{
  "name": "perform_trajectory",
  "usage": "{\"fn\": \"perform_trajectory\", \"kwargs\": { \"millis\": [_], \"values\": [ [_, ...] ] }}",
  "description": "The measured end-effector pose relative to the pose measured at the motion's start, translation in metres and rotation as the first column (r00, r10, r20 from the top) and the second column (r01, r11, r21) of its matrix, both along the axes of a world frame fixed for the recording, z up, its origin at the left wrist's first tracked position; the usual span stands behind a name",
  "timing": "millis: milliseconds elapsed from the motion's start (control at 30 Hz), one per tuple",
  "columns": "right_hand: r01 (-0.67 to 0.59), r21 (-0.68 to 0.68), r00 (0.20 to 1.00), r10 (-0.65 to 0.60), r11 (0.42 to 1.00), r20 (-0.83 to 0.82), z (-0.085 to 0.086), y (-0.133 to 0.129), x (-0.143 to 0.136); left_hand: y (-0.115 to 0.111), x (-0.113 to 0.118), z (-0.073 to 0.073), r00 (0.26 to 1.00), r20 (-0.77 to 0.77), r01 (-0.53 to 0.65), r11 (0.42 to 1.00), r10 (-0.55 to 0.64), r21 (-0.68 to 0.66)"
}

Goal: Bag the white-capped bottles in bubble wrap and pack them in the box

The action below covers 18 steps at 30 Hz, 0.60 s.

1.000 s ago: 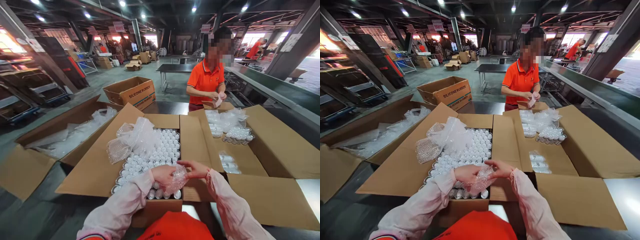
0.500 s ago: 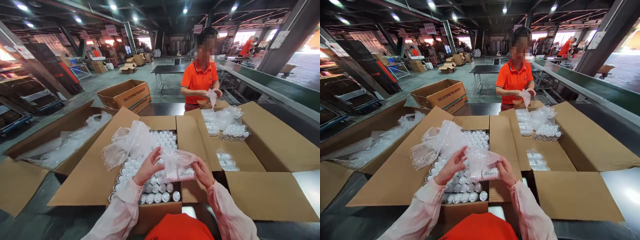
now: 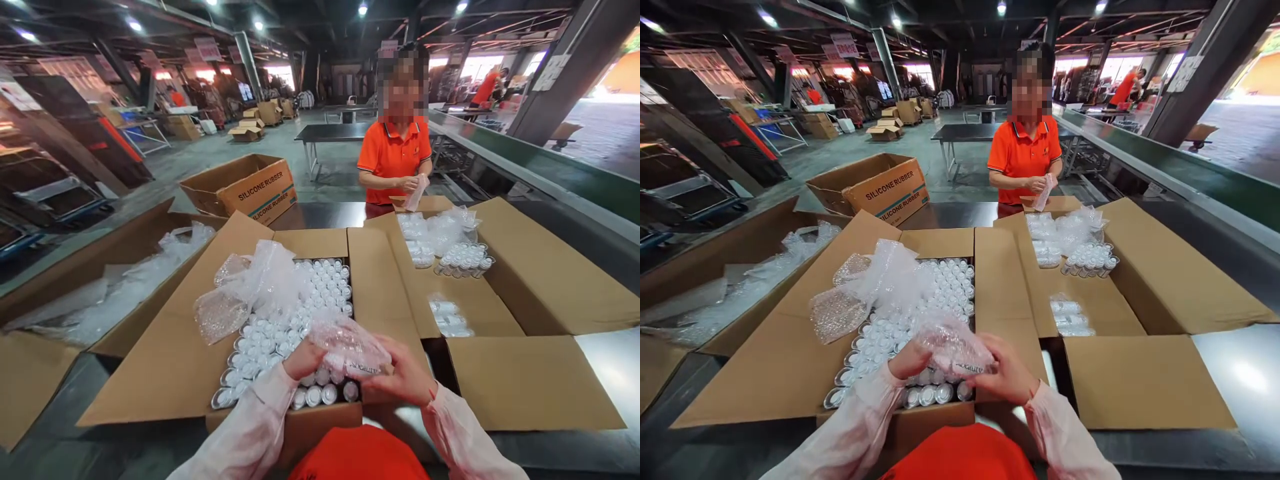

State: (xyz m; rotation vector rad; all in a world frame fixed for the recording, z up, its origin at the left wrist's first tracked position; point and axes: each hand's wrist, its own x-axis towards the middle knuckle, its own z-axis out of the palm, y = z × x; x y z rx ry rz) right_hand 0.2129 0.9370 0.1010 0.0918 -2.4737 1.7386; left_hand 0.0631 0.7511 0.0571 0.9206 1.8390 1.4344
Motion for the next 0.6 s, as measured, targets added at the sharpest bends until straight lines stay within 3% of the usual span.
{"fn": "perform_trajectory", "kwargs": {
  "millis": [100,233,300,367,467,533,600],
  "values": [
    [0.084,-0.009,0.996,-0.084,0.996,0.002,-0.007,-0.002,0.001,-0.002,0.005,0.007,0.981,0.127,0.137,0.985,-0.15,0.103],
    [0.29,-0.201,0.944,-0.245,0.936,0.22,-0.023,-0.001,-0.003,-0.003,0.012,0.004,0.941,0.192,0.247,0.954,-0.278,0.173],
    [0.312,-0.277,0.931,-0.235,0.909,0.278,-0.026,0.002,-0.005,-0.001,0.015,0.0,0.963,0.116,0.227,0.964,-0.244,0.139],
    [0.249,-0.279,0.946,-0.172,0.927,0.273,-0.026,0.008,-0.004,0.003,0.017,-0.005,0.987,0.038,0.154,0.984,-0.157,0.089],
    [0.056,-0.025,0.985,-0.052,0.998,0.163,-0.02,0.017,0.0,0.011,0.019,-0.013,0.996,0.086,0.02,0.996,-0.027,0.083],
    [0.0,0.228,0.998,-0.016,0.974,0.067,-0.018,0.022,0.003,0.018,0.019,-0.017,0.987,0.159,-0.008,0.998,-0.002,0.06],
    [-0.014,0.374,1.0,0.014,0.927,0.003,-0.017,0.026,0.007,0.023,0.019,-0.018,0.985,0.168,0.028,0.999,-0.035,0.044]
  ]
}}
